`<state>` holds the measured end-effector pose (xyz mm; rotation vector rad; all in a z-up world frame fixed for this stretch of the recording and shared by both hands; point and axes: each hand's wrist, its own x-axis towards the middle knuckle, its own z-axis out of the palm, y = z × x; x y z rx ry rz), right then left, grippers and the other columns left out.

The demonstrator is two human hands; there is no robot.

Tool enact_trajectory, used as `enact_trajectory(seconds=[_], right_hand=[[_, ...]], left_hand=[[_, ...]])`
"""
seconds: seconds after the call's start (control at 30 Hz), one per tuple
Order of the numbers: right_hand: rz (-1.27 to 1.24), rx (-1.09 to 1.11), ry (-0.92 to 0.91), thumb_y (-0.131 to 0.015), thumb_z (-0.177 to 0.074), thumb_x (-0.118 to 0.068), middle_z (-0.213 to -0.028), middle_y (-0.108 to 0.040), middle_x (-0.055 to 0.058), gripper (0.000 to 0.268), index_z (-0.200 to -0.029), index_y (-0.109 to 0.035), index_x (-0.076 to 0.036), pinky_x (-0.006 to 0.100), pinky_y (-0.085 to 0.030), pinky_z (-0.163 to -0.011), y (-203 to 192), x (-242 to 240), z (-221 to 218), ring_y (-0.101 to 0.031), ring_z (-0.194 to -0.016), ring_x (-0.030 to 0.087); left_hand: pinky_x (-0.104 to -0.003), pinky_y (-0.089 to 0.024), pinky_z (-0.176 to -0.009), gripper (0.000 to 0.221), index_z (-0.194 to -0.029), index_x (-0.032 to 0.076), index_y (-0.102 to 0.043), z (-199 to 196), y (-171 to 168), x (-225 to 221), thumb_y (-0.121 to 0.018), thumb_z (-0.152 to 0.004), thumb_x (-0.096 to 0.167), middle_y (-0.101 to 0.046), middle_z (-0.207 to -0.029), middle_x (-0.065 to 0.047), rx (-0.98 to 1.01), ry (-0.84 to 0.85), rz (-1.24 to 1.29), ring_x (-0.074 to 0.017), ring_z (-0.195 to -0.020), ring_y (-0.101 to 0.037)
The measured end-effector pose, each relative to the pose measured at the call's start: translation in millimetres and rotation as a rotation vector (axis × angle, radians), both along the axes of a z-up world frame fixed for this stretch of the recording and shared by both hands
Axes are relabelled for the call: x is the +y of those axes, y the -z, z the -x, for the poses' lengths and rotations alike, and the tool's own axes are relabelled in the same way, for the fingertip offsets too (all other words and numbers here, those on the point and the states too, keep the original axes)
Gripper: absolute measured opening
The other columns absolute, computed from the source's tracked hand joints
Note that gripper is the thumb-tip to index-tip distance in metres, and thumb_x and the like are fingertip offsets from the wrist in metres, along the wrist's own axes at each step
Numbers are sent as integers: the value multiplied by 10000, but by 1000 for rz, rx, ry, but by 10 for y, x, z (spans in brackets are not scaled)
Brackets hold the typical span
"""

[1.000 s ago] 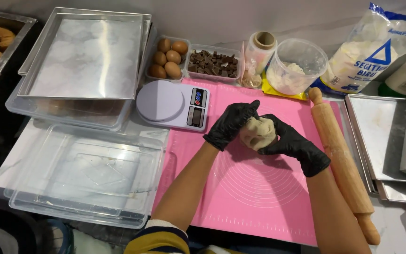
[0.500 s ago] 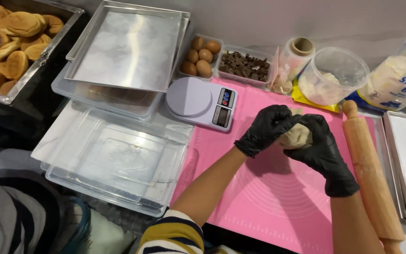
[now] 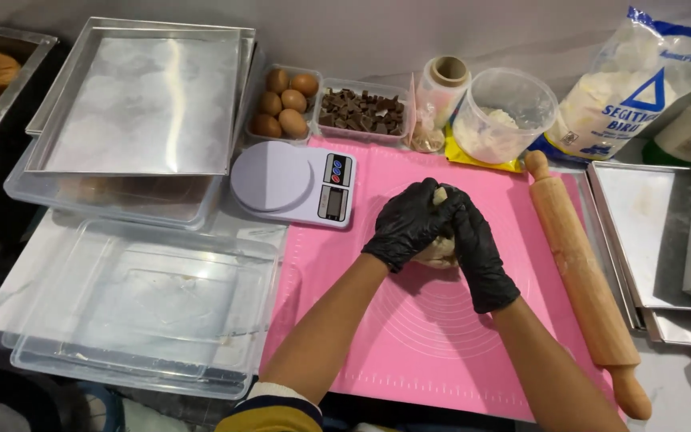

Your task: The person is portioning dough from a container, weighing each piece on a digital scale, and then kneading and shaping the dough into small balls on a pink silicone mat.

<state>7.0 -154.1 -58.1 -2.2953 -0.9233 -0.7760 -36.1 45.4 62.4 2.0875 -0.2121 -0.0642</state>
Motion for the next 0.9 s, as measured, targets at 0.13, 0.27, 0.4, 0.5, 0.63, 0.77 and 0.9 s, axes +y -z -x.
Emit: enact_trajectory(seconds=[0.13,0.27,0.4,0.5,0.63,0.77,0.9], right_hand=[[-357,659,178,-400,-1113,-225,-1301,-641,323,429,-1356,-600,67,539,-383,-1160,-1026,415,534,-556,-1290,451],[-404,738,253,-438,-1122,-345,-952,-752,170,424,-1019,-746,-73,472,-505,-964,-578,244,359,-684,-1003,320],[-443,722,268,-493,-1108,-352,-1133,-720,274,423,-1223,-719,-13,514,-490,-1019,-819,401,496,-650,-1168,418],[-423,726,237,-496,-1103,-388,-1229,-710,219,440,-1321,-683,-55,479,-478,-1086,-593,356,416,-623,-1236,366],[-421,666,184,-490,-1119,-334,-1154,-739,192,385,-1278,-709,-60,476,-520,-1035,-396,218,385,-663,-1182,331],[-325,382,127,-460,-1084,-302,-1089,-709,236,404,-1301,-659,-25,515,-542,-925,-843,332,555,-670,-1077,437],[-213,117,54,-360,-998,-527,-1189,-684,109,623,-1310,-665,-82,439,-535,-953,-1103,243,599,-670,-1104,366]], left_hand=[[-534,-495,-1035,649,-1098,159,-536,0,67,-49,-396,-916,766,-666,-1030,-148,-47,-29,-68,-404,-1132,-660],[-548,-521,-954,568,-1004,87,-570,67,-64,-57,-402,-986,629,-679,-919,-205,-125,-113,-38,-453,-1026,-688],[-517,-552,-850,532,-890,71,-580,77,-54,-68,-495,-952,592,-680,-821,-223,-176,-196,-36,-437,-929,-707],[-539,-533,-836,541,-867,46,-566,130,-161,-8,-505,-940,578,-683,-827,-238,-136,-177,73,-474,-953,-686],[-466,-553,-823,573,-819,107,-549,77,-41,-70,-499,-919,668,-681,-769,-142,-82,-163,112,-402,-913,-713],[-388,-533,-710,423,-731,183,-477,11,91,-123,-571,-922,548,-583,-652,-80,-323,-211,91,-339,-806,-688],[-330,-471,-538,407,-680,114,-512,122,-46,-225,-571,-1025,321,-546,-583,-185,-536,-256,549,-389,-645,-649]])
